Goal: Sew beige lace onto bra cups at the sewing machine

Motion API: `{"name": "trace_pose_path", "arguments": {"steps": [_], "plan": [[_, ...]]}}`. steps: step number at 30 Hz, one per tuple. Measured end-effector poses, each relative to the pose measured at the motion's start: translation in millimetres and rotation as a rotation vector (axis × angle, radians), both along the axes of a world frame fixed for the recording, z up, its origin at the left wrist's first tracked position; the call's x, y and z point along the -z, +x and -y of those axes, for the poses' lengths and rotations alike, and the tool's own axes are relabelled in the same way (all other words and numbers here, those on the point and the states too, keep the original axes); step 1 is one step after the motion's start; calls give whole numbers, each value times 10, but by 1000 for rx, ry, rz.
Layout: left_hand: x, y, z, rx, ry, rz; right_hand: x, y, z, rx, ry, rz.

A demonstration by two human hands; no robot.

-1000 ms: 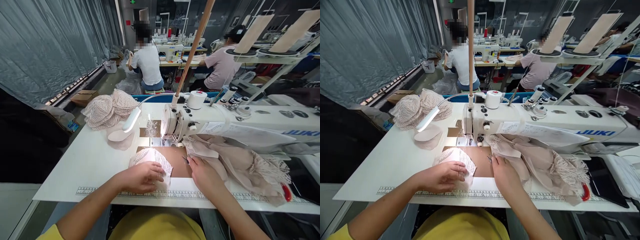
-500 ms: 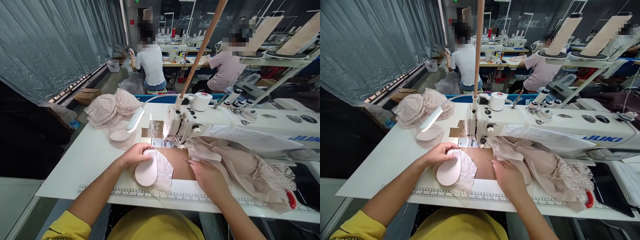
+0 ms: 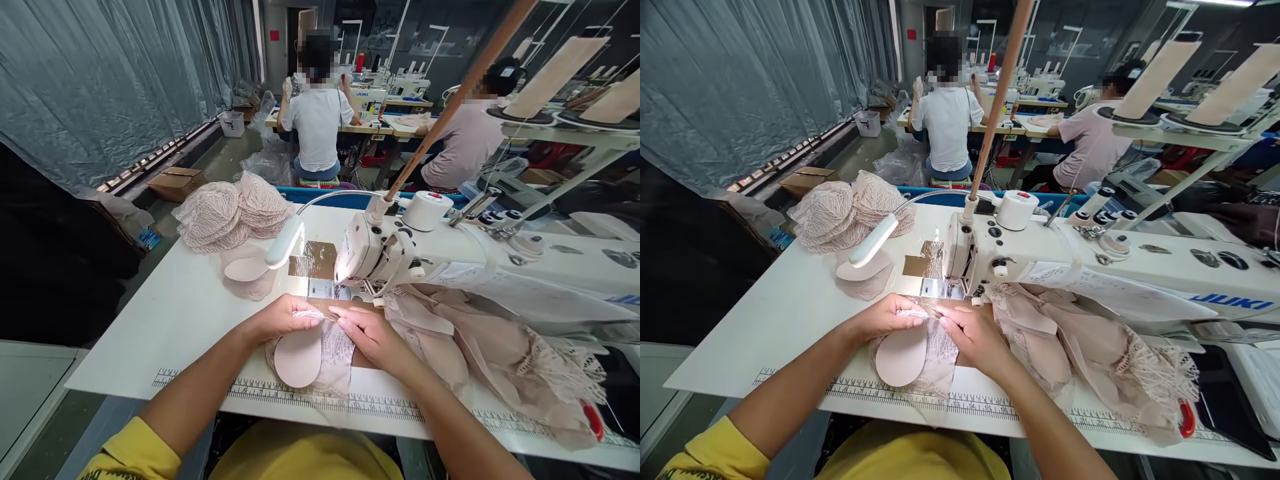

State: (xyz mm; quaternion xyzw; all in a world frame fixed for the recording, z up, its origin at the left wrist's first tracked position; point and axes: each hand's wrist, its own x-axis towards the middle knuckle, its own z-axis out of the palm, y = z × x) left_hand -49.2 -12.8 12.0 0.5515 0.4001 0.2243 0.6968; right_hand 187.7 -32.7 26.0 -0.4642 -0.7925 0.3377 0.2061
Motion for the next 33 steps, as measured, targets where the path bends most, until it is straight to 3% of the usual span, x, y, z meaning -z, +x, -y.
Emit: {"name": "trace_pose_path", "arguments": {"steps": [7, 12, 18, 28, 33], "plan": [[29, -18, -59, 76, 28, 52, -87, -173, -100, -28, -118, -68], [50, -31, -77, 118, 26, 75, -29, -275, -80, 8, -195, -159], [31, -51, -87, 178, 47, 69, 49, -236, -128, 23, -193, -197], [42, -13, -107, 223, 64, 26, 67, -208, -139, -81, -274, -163], [44, -8, -106, 220, 96, -33, 103, -255, -118, -40, -244, -203]]}}
